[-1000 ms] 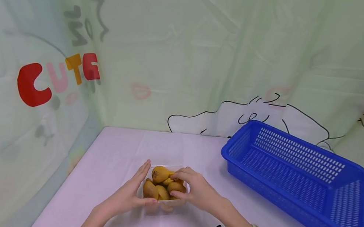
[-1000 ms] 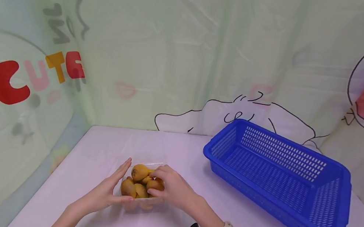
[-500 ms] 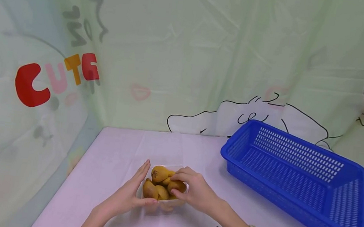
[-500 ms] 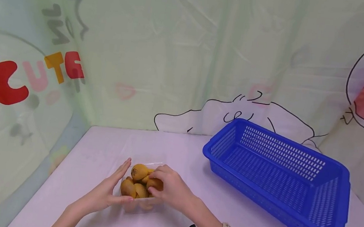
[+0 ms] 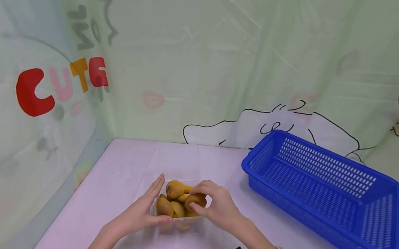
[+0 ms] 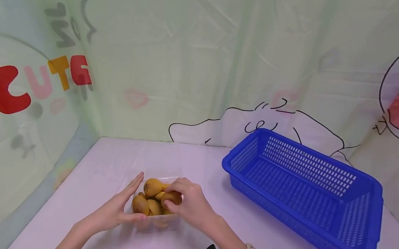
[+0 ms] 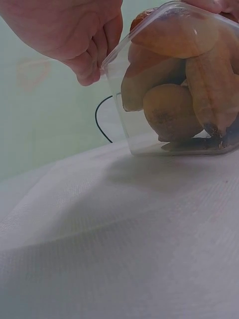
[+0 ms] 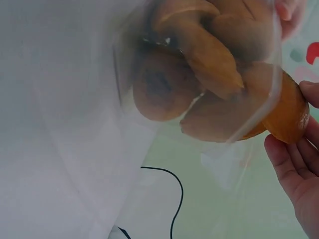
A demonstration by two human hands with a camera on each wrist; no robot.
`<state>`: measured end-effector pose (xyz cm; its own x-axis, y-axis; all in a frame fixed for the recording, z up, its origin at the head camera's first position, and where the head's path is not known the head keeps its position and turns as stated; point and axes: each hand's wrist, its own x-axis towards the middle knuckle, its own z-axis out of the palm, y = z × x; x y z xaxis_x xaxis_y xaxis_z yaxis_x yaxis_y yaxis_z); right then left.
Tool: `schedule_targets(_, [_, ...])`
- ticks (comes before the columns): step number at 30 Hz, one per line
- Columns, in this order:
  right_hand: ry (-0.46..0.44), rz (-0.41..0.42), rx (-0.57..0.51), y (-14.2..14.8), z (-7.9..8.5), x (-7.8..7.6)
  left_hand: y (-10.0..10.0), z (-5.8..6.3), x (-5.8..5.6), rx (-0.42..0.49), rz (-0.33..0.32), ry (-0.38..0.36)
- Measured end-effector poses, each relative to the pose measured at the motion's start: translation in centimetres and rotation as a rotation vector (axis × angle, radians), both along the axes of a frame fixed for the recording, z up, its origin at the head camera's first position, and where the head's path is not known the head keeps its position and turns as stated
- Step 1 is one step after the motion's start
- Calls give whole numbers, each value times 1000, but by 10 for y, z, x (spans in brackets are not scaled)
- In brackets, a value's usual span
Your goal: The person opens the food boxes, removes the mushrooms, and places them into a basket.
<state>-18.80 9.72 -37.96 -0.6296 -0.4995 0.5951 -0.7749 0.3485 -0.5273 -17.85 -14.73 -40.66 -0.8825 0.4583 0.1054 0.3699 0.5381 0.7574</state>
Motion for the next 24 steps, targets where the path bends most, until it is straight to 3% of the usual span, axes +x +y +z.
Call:
schedule_targets(10, [-37,3,-101,11,11,1,0,0,-1,-10,12,5])
schedule_targets(19, [29,-15,-202,24,25,-1,0,0,0,-18,19,5])
schedule_targets(24, [34,-74,-232,35,31,-2,0,0,0,-19,17,5])
